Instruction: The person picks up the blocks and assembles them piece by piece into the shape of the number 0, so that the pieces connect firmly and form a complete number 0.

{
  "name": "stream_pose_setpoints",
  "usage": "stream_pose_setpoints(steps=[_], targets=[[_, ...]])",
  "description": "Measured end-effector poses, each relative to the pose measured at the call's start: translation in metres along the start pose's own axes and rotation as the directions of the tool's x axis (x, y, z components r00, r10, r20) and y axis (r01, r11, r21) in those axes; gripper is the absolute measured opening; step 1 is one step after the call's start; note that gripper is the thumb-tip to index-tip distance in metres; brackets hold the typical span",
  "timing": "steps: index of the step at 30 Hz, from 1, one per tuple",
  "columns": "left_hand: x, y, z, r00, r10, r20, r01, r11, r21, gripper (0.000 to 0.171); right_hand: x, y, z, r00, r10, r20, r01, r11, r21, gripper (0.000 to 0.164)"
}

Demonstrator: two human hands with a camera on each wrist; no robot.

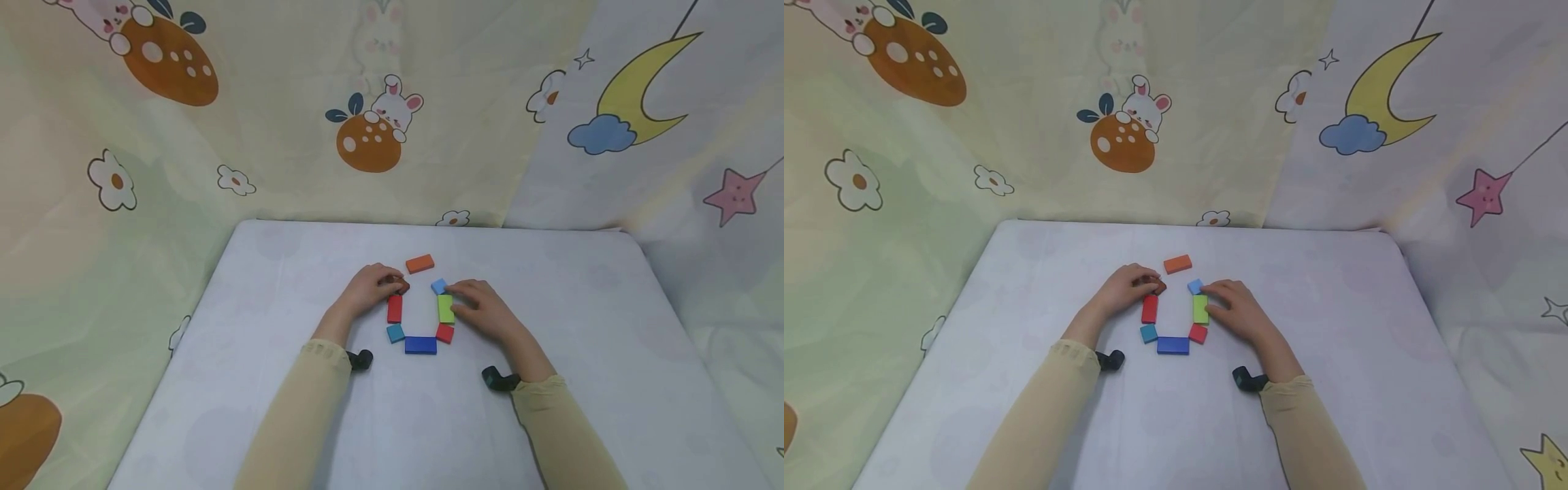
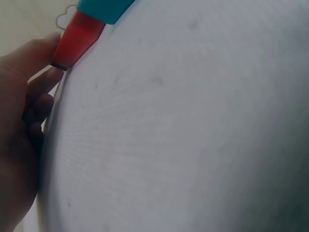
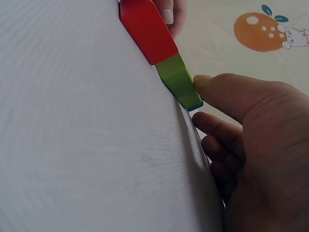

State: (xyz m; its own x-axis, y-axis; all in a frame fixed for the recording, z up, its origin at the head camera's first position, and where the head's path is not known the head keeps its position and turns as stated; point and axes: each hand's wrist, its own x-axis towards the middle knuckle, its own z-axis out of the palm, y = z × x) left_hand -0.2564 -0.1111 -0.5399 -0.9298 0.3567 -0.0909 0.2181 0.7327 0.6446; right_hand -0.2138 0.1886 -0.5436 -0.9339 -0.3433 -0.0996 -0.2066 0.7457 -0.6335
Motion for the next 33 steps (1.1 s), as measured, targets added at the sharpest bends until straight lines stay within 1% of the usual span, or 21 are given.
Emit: stream_pose_setpoints(steps=[5,10,23,28,33], targets=[[-0.002,-0.002,0.000,1.000,-0.024,-0.015,0.023,0.999,-0.037,0.031,0.000,-0.001,0.000,1.000,0.009,-0.001,-0.009,1.000,0.011,0.042],[-0.005,-0.001,-0.002,0.999,-0.039,-0.021,0.038,0.998,-0.055,0.030,0.000,-0.004,-0.001,1.000,0.013,0.002,-0.013,1.000,0.016,0.042],[-0.006,-0.002,-0.002,0.999,-0.041,-0.019,0.040,0.998,-0.054,0.032,0.000,-0.005,0.000,1.000,0.013,0.002,-0.013,1.000,0.022,0.042],[-0.006,-0.005,0.000,0.999,-0.040,-0.021,0.039,0.997,-0.060,0.035,-0.001,-0.004,-0.001,1.000,0.011,0.009,-0.011,1.000,0.020,0.043],[-0.013,-0.005,0.001,1.000,-0.019,-0.021,0.018,0.999,-0.050,0.041,-0.001,-0.002,-0.001,1.000,0.011,0.005,-0.011,1.000,0.017,0.042]])
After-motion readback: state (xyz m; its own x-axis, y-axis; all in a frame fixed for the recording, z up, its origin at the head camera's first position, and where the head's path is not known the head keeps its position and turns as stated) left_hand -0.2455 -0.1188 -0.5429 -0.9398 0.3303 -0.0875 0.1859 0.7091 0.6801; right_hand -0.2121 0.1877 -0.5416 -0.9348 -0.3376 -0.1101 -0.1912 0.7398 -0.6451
